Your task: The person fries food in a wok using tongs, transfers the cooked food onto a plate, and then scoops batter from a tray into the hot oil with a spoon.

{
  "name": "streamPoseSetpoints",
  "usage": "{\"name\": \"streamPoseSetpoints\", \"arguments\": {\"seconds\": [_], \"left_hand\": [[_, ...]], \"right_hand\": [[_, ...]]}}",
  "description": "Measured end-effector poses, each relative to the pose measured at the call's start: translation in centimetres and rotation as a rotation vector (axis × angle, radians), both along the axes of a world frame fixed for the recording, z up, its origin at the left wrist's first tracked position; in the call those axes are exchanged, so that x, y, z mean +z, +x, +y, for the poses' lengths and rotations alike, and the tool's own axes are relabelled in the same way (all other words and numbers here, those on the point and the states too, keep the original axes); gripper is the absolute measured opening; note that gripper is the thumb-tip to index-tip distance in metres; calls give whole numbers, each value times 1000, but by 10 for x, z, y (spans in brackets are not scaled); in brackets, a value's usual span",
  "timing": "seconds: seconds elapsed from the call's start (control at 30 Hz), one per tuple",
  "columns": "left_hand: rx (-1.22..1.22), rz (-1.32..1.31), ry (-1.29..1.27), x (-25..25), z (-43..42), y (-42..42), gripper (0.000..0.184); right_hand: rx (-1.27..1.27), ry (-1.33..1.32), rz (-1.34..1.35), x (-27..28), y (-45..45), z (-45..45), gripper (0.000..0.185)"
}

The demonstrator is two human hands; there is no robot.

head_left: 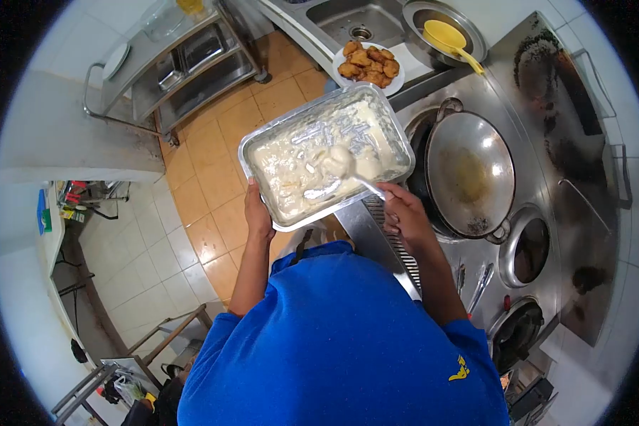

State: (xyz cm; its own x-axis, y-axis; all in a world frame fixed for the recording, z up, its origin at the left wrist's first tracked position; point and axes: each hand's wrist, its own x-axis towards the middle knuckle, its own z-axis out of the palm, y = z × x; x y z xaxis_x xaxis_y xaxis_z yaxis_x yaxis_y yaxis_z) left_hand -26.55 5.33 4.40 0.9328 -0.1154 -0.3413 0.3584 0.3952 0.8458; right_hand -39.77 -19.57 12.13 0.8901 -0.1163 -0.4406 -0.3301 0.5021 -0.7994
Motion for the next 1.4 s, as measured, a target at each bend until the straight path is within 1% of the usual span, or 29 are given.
{"name": "streamPoseSetpoints", "arguments": {"seconds": [0.1,0.17,0.23,0.33,0.43,0.53,0.63,0.67,0.73,0.93,1.13,1.23,1.33,1.4], "left_hand": [[1,-4,-3,0,-1,-1,54],[12,-19,-8,0,-3,-3,54],[9,-29,3,-2,-3,-4,53],[25,-41,0,-3,-5,-8,52],[37,-47,-2,-8,-4,-9,51],[47,-36,-4,-10,-3,-8,50],[58,-40,12,-8,-5,-8,50],[60,-44,20,-7,-6,-8,50],[53,-45,19,-7,-5,-7,50],[40,-61,15,-11,-2,-6,51],[14,-42,-1,-6,-3,-6,51],[13,-48,-7,-2,-5,-8,53],[24,-35,4,-1,-7,-9,54],[27,-33,9,0,-8,-9,54]], "right_hand": [[-144,-64,-91,17,-28,-20,33],[-302,-117,-82,26,-49,-46,34],[-409,-205,-122,26,-70,-74,36],[-632,-322,-24,7,-88,-111,35],[-680,-538,61,-41,-103,-150,32],[-648,-1270,212,-79,-105,-166,32],[-552,-1827,247,-103,-100,-171,35],[-547,-1799,269,-107,-102,-171,36],[-534,-1742,312,-95,-94,-153,40],[-518,-1723,411,-95,-95,-144,41],[-577,-1758,348,-90,-98,-144,41],[-564,-1793,345,-75,-97,-143,41],[-601,-1775,334,-72,-97,-148,42],[-600,-1836,310,-63,-97,-147,42]]}}
